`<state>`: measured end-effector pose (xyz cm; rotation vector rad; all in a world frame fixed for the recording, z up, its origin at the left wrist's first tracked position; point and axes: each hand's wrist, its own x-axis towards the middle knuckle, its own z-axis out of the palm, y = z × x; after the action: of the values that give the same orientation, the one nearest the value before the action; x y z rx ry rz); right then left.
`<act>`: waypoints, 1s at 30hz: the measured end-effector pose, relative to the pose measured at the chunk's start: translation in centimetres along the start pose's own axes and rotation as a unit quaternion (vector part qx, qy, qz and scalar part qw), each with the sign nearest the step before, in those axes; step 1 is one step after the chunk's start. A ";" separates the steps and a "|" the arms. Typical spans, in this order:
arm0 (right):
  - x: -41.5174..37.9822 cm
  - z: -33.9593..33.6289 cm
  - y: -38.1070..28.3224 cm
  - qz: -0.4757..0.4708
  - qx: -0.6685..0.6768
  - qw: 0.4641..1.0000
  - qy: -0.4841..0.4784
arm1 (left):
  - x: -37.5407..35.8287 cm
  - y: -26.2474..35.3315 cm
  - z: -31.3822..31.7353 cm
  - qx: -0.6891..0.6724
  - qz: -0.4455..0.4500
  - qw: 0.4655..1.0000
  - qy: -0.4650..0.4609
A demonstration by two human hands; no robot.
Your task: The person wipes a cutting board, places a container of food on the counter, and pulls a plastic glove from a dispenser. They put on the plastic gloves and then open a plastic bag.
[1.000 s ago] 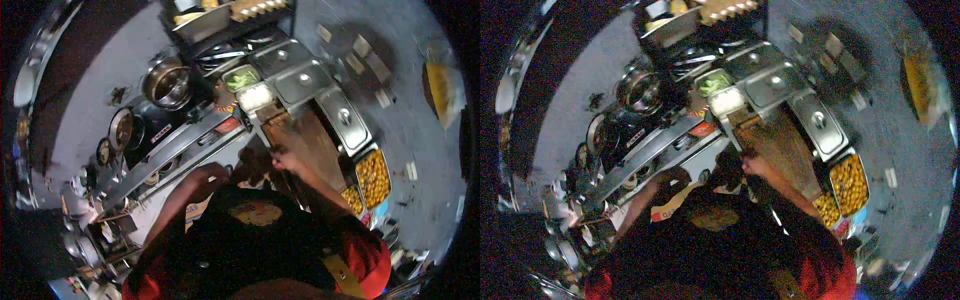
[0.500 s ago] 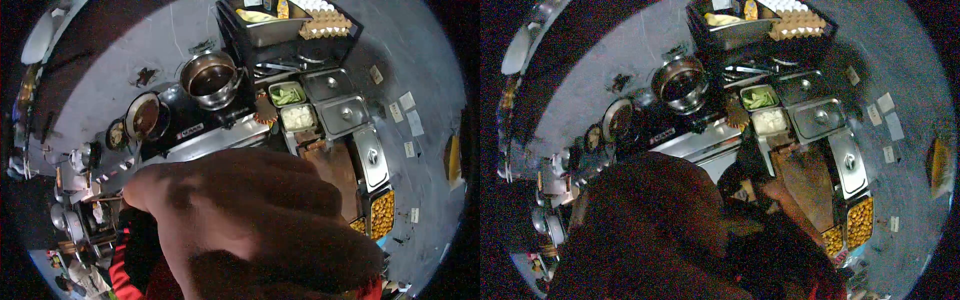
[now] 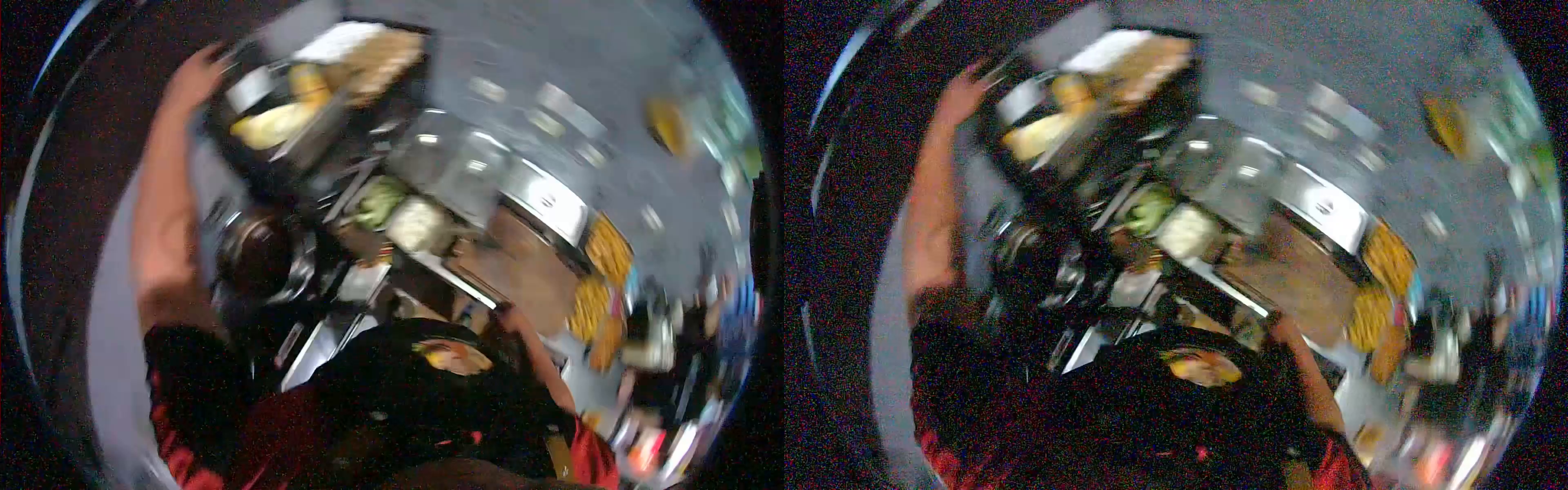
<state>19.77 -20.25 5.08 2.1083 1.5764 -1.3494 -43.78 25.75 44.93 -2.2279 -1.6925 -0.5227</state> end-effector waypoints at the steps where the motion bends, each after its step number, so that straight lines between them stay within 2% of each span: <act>1: -0.6 1.2 1.7 0.068 0.027 0.997 -0.025 | 0.2 1.4 0.0 -0.080 -0.079 0.994 -0.007; 2: 4.3 7.3 11.2 -0.105 -0.096 0.989 0.036 | 0.9 2.0 0.0 -0.112 -0.079 0.987 -0.083; 3: -0.1 4.8 7.3 -0.161 -0.283 0.945 -0.044 | 2.1 -1.2 2.6 -0.114 -0.002 0.989 -0.099; 4: 7.6 13.8 18.2 -0.249 -0.140 0.956 0.071 | 2.2 -1.6 4.0 -0.071 0.023 0.995 -0.063; 5: 4.8 12.8 16.9 -0.205 -0.167 0.962 0.066 | 2.4 -3.3 5.3 -0.081 0.014 0.994 -0.065; 6: 2.5 12.6 16.0 -0.131 -0.099 0.985 0.058 | 4.3 -9.6 10.1 -0.035 0.115 0.993 -0.009; 7: 1.2 12.3 15.2 -0.066 -0.030 0.996 0.044 | 3.2 -6.4 8.6 -0.044 0.005 0.999 0.021; 8: -6.6 5.9 7.1 0.197 0.200 0.960 -0.002 | 4.2 -6.6 8.8 -0.048 -0.014 0.998 -0.037; 9: -0.9 11.3 15.8 0.081 0.050 0.993 -0.072 | 4.0 -5.5 7.0 -0.068 -0.025 0.996 -0.046; 11: -4.7 8.3 14.1 0.019 0.028 0.996 0.088 | 3.9 -6.6 7.1 -0.087 -0.031 0.994 -0.053; 12: -4.9 7.2 14.0 0.018 0.032 0.995 0.092 | 4.1 -7.3 7.3 -0.066 -0.027 0.996 -0.053; 13: -4.6 6.3 14.4 0.067 0.042 0.994 0.072 | 4.2 -5.6 6.2 -0.045 -0.027 0.997 -0.052; 14: -4.3 5.2 14.7 0.114 0.051 0.991 0.051 | 3.9 -4.0 4.6 -0.005 -0.072 0.991 -0.110; 15: -4.3 3.9 14.9 0.111 0.050 0.991 0.056 | 4.0 -3.9 4.5 -0.005 -0.074 0.992 -0.104; 17: -5.4 0.9 15.1 0.067 0.077 0.988 0.113 | 4.2 -4.2 4.8 -0.003 -0.033 0.999 -0.026; 19: -10.4 -5.4 12.1 0.089 0.083 0.980 0.155 | 3.4 -1.3 2.4 -0.026 -0.041 0.999 -0.010; 21: -12.9 -11.2 12.9 0.029 0.125 0.971 0.201 | 2.1 2.0 0.8 -0.049 -0.056 0.997 0.005; 23: -16.9 -19.5 13.0 -0.028 0.108 0.941 0.320 | 0.8 4.7 -0.4 -0.064 -0.017 0.996 0.053; 24: -19.0 -24.1 12.8 0.028 0.078 0.920 0.384 | 0.0 6.8 -1.4 -0.063 -0.027 0.996 0.059; 25: -21.7 -29.1 12.1 -0.044 0.104 0.891 0.440 | -1.2 10.7 -3.1 -0.082 -0.035 0.994 0.060; 27: -29.0 -38.1 8.2 -0.110 0.067 0.833 0.538 | -3.4 17.3 -5.8 -0.098 -0.050 0.992 0.065; 28: -30.7 -42.1 7.5 -0.200 0.059 0.764 0.610 | -4.6 19.9 -6.5 -0.123 -0.020 0.990 0.070; 29: -32.6 -46.1 6.0 -0.287 0.059 0.713 0.637 | -6.1 23.0 -7.6 -0.148 0.009 0.986 0.076; 30: -35.8 -49.0 3.2 -0.242 -0.005 0.691 0.681 | -8.3 27.9 -9.5 -0.188 0.014 0.980 0.069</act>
<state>48.46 -15.58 58.50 2.9145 2.6223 0.6537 -19.92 7.02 49.18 -2.3942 -1.5945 -1.0400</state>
